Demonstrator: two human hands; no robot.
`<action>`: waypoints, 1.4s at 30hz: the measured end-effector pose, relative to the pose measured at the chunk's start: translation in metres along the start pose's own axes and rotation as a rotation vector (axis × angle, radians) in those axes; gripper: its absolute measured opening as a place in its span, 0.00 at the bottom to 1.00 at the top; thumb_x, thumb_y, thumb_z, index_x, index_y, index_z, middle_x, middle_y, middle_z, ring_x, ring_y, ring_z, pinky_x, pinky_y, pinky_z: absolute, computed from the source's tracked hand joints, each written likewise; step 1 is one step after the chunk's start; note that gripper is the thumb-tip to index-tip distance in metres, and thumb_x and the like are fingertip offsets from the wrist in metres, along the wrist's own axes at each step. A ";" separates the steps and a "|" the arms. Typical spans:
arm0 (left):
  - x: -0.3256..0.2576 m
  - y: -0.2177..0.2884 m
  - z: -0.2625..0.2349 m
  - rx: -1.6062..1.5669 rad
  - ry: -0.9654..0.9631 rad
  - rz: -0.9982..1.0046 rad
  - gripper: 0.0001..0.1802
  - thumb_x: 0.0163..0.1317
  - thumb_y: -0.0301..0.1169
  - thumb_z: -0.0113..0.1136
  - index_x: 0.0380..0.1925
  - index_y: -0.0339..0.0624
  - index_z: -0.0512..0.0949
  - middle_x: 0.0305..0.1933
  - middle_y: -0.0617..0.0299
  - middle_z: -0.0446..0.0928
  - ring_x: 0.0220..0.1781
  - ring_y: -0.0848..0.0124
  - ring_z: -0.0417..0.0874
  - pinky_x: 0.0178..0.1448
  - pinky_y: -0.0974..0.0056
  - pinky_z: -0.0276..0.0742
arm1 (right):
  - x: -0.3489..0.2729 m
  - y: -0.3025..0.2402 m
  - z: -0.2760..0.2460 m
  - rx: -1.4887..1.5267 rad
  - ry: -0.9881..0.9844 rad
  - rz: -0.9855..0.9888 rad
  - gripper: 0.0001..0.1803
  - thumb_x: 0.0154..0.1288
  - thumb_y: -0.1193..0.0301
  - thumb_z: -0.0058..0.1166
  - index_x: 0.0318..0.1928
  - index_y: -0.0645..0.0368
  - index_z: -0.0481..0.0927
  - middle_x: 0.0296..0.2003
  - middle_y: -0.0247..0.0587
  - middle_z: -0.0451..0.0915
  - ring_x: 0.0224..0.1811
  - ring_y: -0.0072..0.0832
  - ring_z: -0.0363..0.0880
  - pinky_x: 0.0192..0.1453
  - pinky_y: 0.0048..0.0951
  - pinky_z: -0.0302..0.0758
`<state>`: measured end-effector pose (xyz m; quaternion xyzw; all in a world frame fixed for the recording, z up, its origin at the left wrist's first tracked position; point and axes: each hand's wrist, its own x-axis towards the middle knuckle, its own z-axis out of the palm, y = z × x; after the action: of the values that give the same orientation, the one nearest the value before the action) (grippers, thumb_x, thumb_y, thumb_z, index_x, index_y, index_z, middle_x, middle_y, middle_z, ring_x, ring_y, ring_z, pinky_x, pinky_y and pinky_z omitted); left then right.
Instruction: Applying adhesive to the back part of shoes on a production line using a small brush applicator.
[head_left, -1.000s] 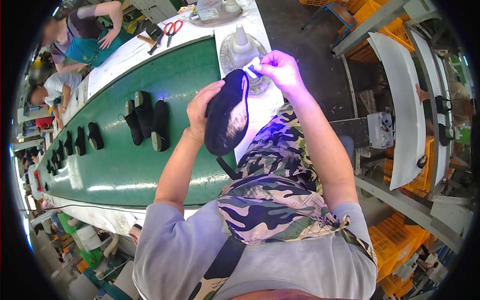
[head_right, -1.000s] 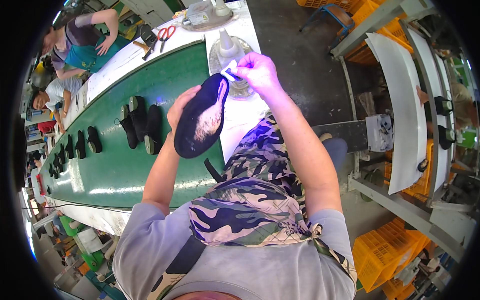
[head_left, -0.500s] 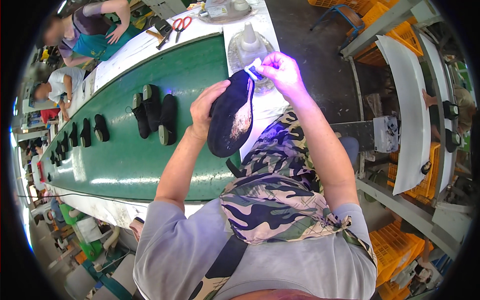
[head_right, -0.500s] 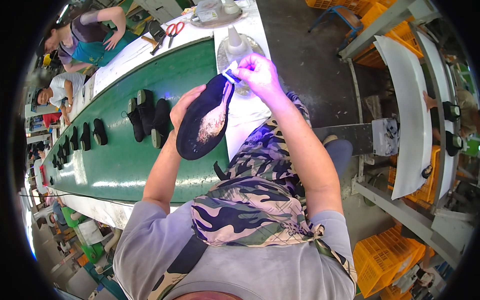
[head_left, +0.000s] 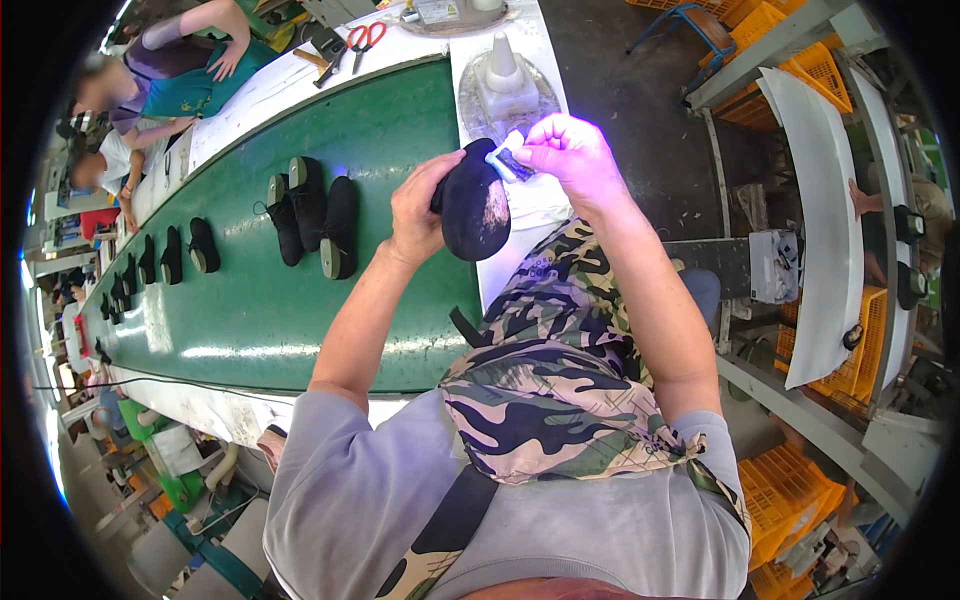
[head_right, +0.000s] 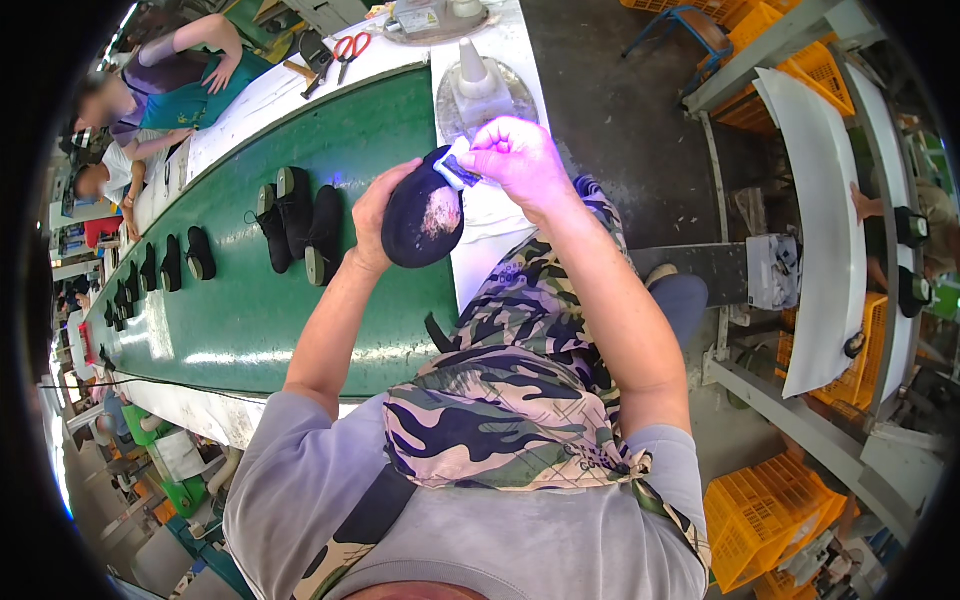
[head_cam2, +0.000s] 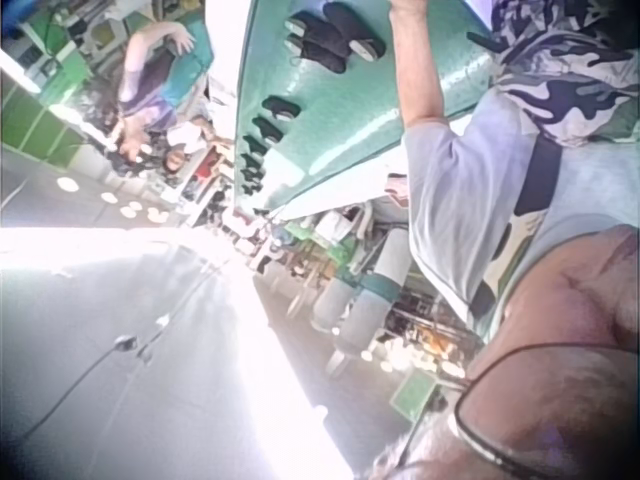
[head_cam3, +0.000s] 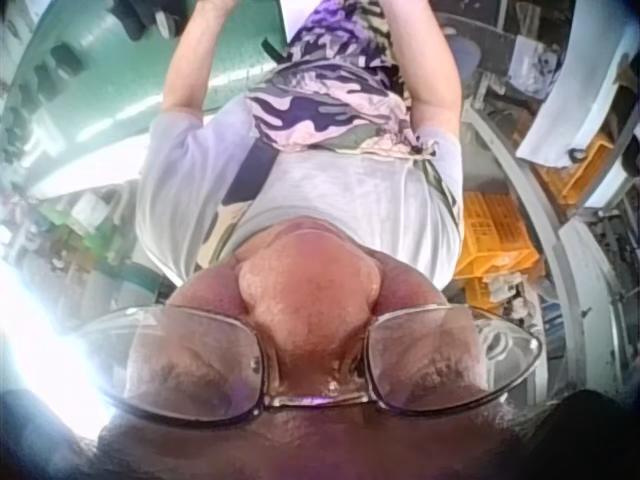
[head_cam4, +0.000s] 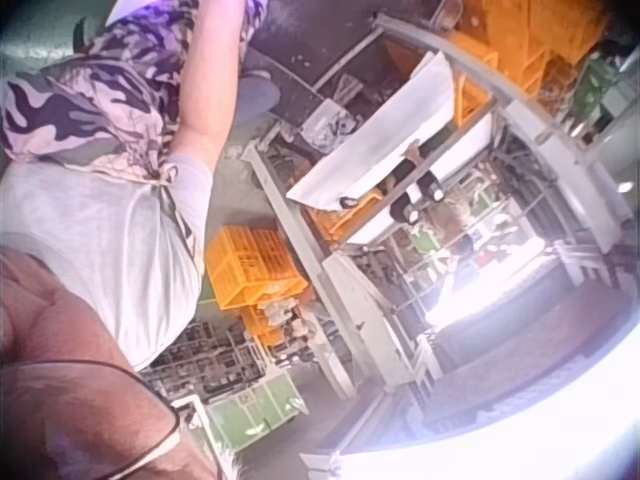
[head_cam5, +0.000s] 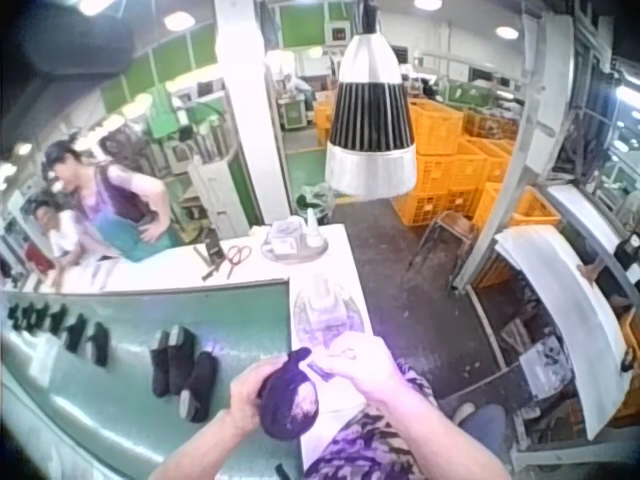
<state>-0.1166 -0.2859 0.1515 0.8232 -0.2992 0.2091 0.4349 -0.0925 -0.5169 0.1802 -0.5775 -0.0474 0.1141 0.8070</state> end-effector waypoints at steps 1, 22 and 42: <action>0.000 0.001 -0.001 0.035 -0.020 -0.012 0.30 0.43 0.26 0.75 0.50 0.34 0.76 0.51 0.47 0.81 0.52 0.52 0.84 0.56 0.57 0.79 | 0.000 -0.004 0.001 0.000 -0.001 0.002 0.07 0.57 0.79 0.65 0.32 0.61 0.78 0.30 0.34 0.80 0.33 0.22 0.78 0.42 0.25 0.76; -0.002 -0.009 -0.029 -0.771 -0.684 -0.841 0.44 0.31 0.21 0.79 0.56 0.28 0.72 0.49 0.61 0.81 0.50 0.72 0.80 0.60 0.65 0.75 | 0.024 -0.039 0.002 -0.395 0.014 -0.255 0.07 0.58 0.78 0.64 0.34 0.63 0.77 0.29 0.33 0.79 0.31 0.17 0.76 0.39 0.20 0.73; -0.018 -0.020 -0.024 -1.148 -0.464 -1.198 0.39 0.45 0.39 0.72 0.55 0.29 0.71 0.49 0.54 0.81 0.48 0.65 0.84 0.59 0.62 0.78 | -0.008 0.007 0.007 -0.466 -0.125 -0.211 0.08 0.57 0.79 0.66 0.33 0.63 0.78 0.29 0.30 0.79 0.33 0.16 0.75 0.38 0.21 0.74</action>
<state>-0.1182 -0.2517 0.1417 0.5169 0.0449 -0.4126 0.7487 -0.1027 -0.5107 0.1761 -0.7315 -0.1822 0.0506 0.6551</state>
